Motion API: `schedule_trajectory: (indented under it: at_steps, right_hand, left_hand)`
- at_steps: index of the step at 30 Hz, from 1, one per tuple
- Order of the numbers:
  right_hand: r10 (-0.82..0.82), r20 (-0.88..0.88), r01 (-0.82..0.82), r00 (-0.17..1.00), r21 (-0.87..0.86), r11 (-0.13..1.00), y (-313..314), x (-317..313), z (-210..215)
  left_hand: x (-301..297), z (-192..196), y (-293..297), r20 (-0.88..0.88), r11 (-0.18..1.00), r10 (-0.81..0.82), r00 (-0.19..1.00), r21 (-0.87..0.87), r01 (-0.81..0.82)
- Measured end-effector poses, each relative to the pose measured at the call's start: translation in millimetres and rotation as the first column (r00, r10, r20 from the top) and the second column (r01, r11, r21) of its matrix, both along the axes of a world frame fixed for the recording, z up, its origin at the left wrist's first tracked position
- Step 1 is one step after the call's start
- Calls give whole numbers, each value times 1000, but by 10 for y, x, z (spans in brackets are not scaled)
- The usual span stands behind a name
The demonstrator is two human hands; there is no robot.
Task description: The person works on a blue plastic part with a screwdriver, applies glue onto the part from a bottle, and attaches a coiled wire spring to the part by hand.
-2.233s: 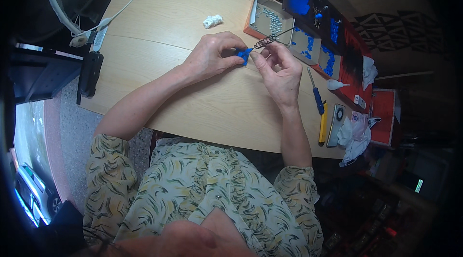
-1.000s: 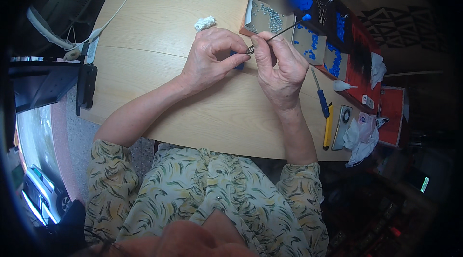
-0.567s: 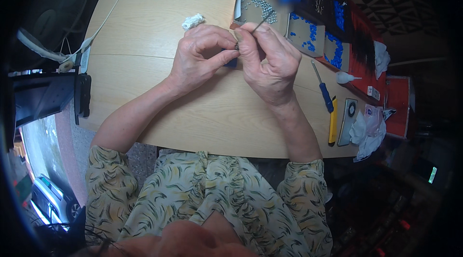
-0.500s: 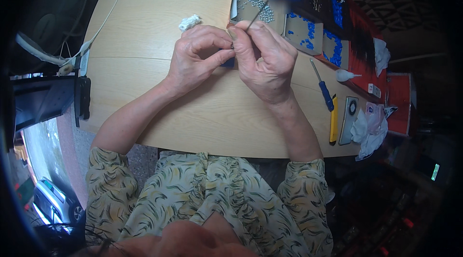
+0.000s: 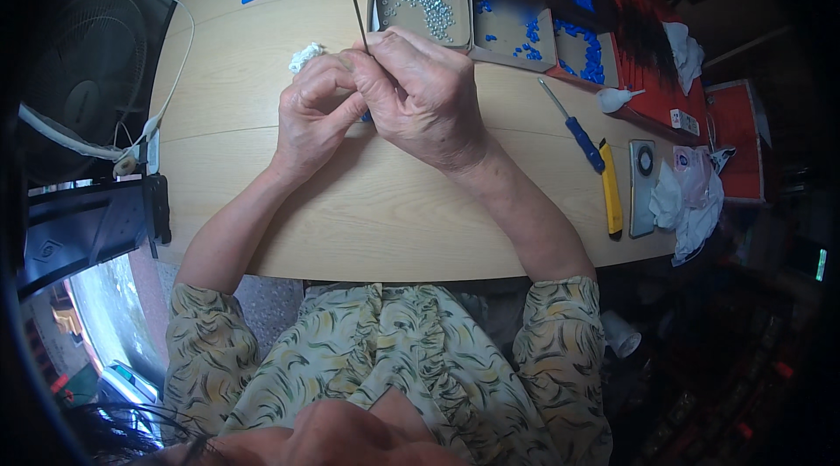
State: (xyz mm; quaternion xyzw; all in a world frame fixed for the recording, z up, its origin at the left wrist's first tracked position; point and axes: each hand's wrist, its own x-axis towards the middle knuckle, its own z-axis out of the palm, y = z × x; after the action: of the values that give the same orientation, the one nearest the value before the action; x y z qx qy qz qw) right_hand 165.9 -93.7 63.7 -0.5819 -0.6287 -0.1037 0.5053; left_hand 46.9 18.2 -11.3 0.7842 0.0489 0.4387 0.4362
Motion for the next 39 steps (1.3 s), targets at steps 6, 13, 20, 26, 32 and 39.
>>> schedule_trajectory:
  at_steps: [6, 13, 20, 26, 32, 39]
  right_hand:
    - [13, -10, -13, 1000, 13, 1000, 26, -22, -14]
    - [18, -19, -18, 1000, 5, 1000, -4, -66, 41]
    - [2, -31, -4, 1000, -51, 999, -46, -64, 54]
    - [5, -63, -10, 998, -78, 997, -24, -64, 41]
    - [-5, -38, 3, 999, -46, 999, -14, -56, 36]
    - [-12, -29, 10, 1000, -56, 998, -23, -79, 40]
  left_hand:
    - [-29, -2, -4, 11, 999, 29, 1000, 34, -30]
    - [-17, -26, -30, 57, 996, 63, 996, 53, -66]
    - [-25, 25, -51, 45, 998, 51, 998, 38, -52]
    - [-35, -29, -34, 24, 998, 54, 998, 40, -55]
    - [-21, -43, -35, 33, 998, 53, 998, 30, -54]
    - [-40, -40, -47, 19, 998, 50, 999, 24, -50]
